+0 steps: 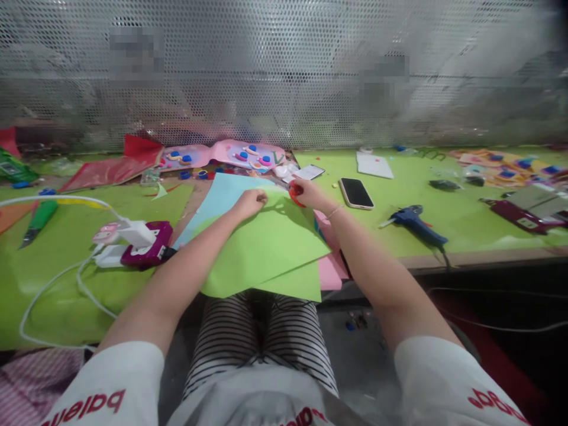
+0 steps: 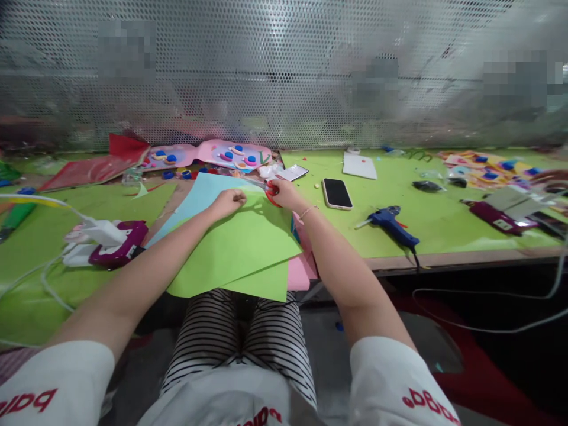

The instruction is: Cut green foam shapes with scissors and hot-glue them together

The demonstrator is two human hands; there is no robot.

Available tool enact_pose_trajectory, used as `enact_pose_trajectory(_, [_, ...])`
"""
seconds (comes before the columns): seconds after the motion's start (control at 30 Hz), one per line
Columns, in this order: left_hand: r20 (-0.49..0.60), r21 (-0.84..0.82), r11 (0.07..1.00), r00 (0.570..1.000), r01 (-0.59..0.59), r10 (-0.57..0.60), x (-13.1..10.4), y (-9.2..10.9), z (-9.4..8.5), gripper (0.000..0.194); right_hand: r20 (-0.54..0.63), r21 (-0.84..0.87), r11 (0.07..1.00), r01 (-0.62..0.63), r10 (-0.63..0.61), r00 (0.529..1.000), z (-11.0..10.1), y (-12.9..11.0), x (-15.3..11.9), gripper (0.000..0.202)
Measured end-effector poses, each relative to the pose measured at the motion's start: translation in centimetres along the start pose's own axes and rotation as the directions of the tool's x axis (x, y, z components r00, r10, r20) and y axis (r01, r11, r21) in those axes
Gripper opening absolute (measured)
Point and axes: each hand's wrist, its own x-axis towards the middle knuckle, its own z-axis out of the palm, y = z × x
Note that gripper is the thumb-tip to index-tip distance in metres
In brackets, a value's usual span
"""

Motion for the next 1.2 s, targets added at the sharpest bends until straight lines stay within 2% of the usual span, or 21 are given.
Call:
enact_pose_trajectory(0.1, [-0.043,0.028,0.999,0.999,-0.026,0.027,-0.6,0.1,-0.1,0.022,0.018,-0.096,0.989,0.113,-0.112,0.994,-1.5,0.9,-0.2,0.021])
enact_pose_trajectory(0.17, [-0.055,0.065,0.996,0.996,-0.060,0.063,-0.8,0.3,-0.1,0.023,0.075,-0.183,0.964,0.191,-0.180,0.981,-2.6,1.5,-0.4,0.027])
enact_pose_trajectory(0.33, [-0.087,0.126,0.985,0.988,-0.120,0.131,-1.0,0.4,0.1,0.021,0.231,-0.334,0.920,0.205,-0.132,0.964,-4.5,1.9,-1.1,0.038])
enact_pose_trajectory(0.6, [-0.098,0.079,0.987,0.984,-0.141,0.148,-0.9,0.0,0.1,0.018,0.334,-0.355,0.908,0.222,-0.099,0.937,-4.0,2.0,-0.9,0.029])
enact_pose_trajectory(0.9, [-0.092,0.074,0.987,0.984,-0.146,0.153,-0.8,-0.2,0.1,0.018,0.325,-0.385,0.909,0.162,-0.031,0.945,-4.2,1.7,-1.2,0.032])
enact_pose_trajectory(1.2, [-0.089,0.054,0.989,0.986,-0.138,0.142,-0.9,0.0,0.0,0.018,0.331,-0.371,0.917,0.150,-0.021,0.943,-3.9,1.8,-1.1,0.037])
